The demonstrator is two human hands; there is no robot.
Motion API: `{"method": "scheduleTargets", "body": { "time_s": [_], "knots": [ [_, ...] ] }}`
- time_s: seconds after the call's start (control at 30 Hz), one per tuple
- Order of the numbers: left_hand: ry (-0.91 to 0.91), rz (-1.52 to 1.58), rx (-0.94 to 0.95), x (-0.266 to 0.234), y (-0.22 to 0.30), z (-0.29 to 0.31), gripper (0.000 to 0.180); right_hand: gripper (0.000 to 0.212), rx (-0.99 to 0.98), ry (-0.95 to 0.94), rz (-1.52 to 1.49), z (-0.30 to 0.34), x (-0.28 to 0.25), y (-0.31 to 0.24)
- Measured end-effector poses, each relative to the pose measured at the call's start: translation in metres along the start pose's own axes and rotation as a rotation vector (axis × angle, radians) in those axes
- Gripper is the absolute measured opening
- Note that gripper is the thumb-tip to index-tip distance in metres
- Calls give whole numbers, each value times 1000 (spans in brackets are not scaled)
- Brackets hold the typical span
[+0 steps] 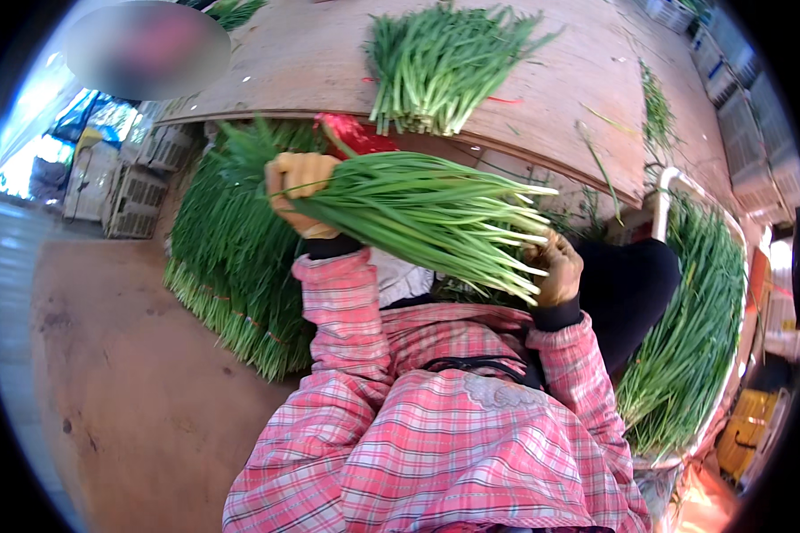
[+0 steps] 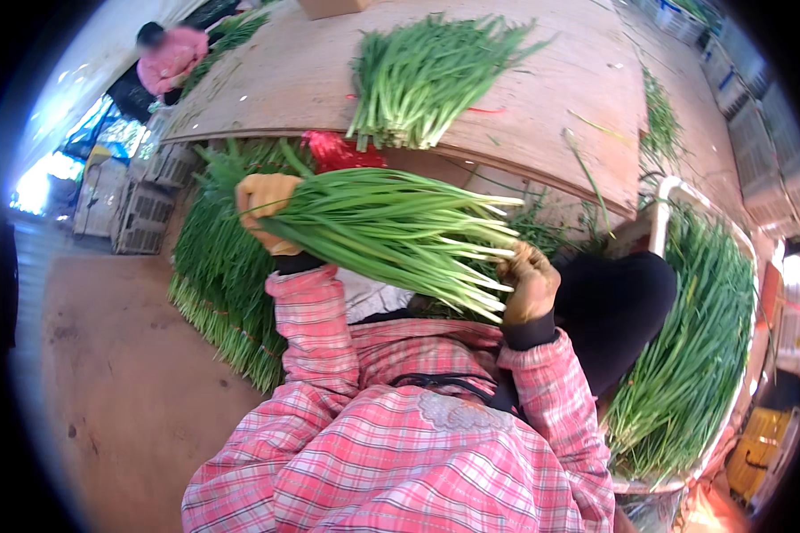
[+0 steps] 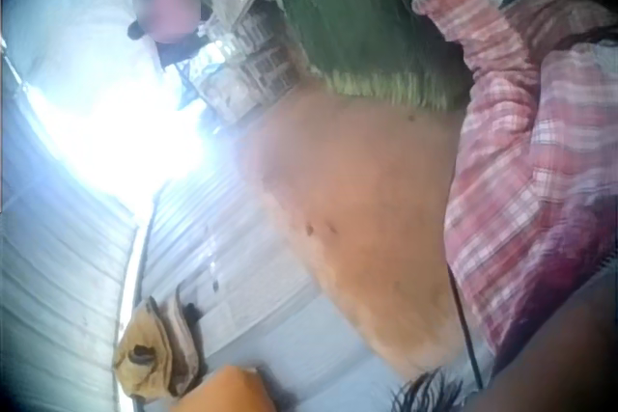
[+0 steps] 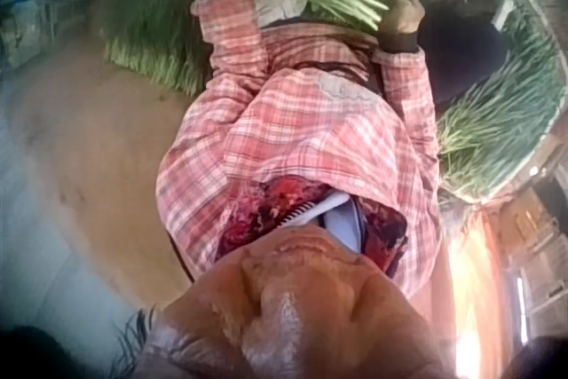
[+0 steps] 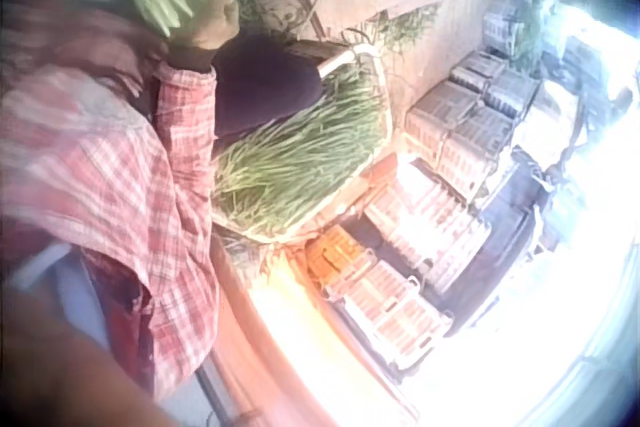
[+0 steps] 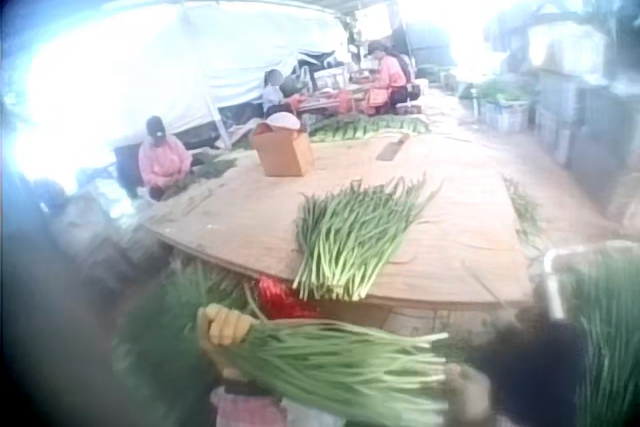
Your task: The person bundles chives by hand, gathering stalks into a bunch, aligning the ends, and securing the bundle with a red rubber band.
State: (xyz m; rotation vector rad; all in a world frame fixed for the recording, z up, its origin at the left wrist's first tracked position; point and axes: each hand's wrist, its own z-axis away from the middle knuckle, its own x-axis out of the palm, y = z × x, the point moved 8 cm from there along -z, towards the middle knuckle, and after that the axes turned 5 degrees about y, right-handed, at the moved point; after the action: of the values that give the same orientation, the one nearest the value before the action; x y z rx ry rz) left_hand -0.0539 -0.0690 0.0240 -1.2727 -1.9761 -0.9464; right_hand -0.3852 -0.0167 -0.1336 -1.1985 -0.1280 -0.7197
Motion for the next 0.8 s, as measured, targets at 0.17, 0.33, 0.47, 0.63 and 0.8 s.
{"method": "scheduleTargets", "body": {
  "time_s": [0.17,0.33,0.47,0.63,0.8],
  "knots": [
    [-19,143,63,-9,29,5,35,23,-34,-305,255,-22,-41,-24],
    [-38,96,62,-13,50,5,33,31,-161,-625,407,26,37,-49],
    [-118,101,31,19,22,-7,32,25,-135,-572,397,45,60,-5],
    [-187,194,203,40,32,0,26,10,-602,-336,970,36,21,-24],
    [-427,321,145,86,53,-10,23,17,-470,-331,1014,11,-18,-51]
  ]
}}
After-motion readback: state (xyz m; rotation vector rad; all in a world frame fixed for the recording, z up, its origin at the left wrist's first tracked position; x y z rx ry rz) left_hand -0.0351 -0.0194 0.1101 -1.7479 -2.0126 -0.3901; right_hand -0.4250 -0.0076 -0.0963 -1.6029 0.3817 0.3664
